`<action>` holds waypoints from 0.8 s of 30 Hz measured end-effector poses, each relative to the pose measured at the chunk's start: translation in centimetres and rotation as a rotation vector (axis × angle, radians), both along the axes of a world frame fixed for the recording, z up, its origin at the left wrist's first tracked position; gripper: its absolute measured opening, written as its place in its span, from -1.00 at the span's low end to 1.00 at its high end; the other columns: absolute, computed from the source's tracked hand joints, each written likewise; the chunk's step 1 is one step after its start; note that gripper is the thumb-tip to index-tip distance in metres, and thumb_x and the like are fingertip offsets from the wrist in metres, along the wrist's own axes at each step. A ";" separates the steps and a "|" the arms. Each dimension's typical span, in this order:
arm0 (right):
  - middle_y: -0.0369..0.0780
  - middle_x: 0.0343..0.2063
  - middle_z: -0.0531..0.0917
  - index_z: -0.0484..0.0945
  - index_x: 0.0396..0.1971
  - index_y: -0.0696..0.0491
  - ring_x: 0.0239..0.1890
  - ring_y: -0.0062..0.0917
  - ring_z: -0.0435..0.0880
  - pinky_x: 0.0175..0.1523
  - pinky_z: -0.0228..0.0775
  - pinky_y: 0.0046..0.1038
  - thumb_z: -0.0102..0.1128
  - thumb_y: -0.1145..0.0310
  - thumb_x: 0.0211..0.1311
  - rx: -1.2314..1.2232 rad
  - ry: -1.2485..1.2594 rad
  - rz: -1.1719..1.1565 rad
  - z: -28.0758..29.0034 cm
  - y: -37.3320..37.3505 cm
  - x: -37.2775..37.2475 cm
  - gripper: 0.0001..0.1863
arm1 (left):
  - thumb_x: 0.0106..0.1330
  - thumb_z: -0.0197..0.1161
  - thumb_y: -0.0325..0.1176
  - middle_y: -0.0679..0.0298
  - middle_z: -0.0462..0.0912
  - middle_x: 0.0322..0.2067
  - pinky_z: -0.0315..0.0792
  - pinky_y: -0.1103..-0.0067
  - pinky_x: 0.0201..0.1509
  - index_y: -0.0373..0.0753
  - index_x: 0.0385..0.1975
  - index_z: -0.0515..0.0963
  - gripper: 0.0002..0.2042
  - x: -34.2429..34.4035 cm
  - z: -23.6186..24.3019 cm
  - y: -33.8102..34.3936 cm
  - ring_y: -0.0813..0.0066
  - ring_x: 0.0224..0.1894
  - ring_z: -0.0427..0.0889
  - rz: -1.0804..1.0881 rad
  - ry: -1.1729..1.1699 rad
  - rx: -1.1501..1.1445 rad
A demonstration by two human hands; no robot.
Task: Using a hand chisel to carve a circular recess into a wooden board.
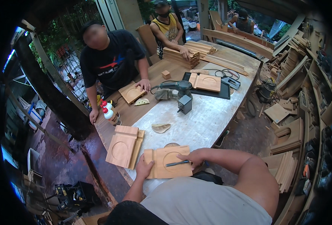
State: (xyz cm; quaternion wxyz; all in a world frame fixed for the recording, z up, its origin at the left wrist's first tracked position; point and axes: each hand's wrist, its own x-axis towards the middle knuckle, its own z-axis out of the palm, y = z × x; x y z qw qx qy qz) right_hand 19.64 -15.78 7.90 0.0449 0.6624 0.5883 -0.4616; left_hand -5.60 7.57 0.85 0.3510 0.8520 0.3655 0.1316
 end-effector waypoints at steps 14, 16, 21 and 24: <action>0.06 0.01 0.64 -0.37 0.58 -0.38 0.04 -0.10 0.65 0.14 0.44 -0.19 0.46 0.34 0.17 0.042 0.015 -0.013 -1.2 -0.4 0.2 0.24 | 0.17 0.41 -0.08 0.00 0.68 0.01 0.49 0.21 0.16 -0.08 0.34 0.32 -0.28 0.1 0.7 -0.3 -0.04 0.06 0.66 -0.022 -0.041 0.003; 0.07 0.04 0.62 -0.37 0.58 -0.39 0.07 -0.09 0.64 0.16 0.43 -0.18 0.46 0.34 0.17 0.003 0.018 -0.027 -0.8 -0.2 0.2 0.24 | 0.17 0.41 -0.07 0.00 0.68 0.01 0.50 0.21 0.16 -0.08 0.34 0.32 -0.28 0.0 0.5 -0.2 -0.04 0.06 0.66 -0.025 -0.040 0.007; 0.10 0.16 0.56 -0.39 0.57 -0.41 0.18 -0.03 0.58 0.24 0.36 -0.15 0.48 0.33 0.16 -0.024 0.014 -0.040 0.7 -0.1 -0.3 0.26 | 0.17 0.41 -0.07 0.00 0.68 0.02 0.50 0.21 0.16 -0.07 0.34 0.32 -0.28 -0.1 -0.1 0.1 -0.04 0.06 0.66 -0.034 -0.065 -0.003; 0.12 0.22 0.51 -0.39 0.57 -0.42 0.24 0.00 0.53 0.29 0.32 -0.15 0.48 0.32 0.15 -0.035 0.020 -0.036 0.7 -0.2 -0.2 0.27 | 0.16 0.41 -0.07 0.00 0.68 0.03 0.50 0.21 0.16 -0.08 0.35 0.32 -0.27 -0.1 -0.4 0.2 -0.03 0.07 0.65 -0.028 -0.056 -0.023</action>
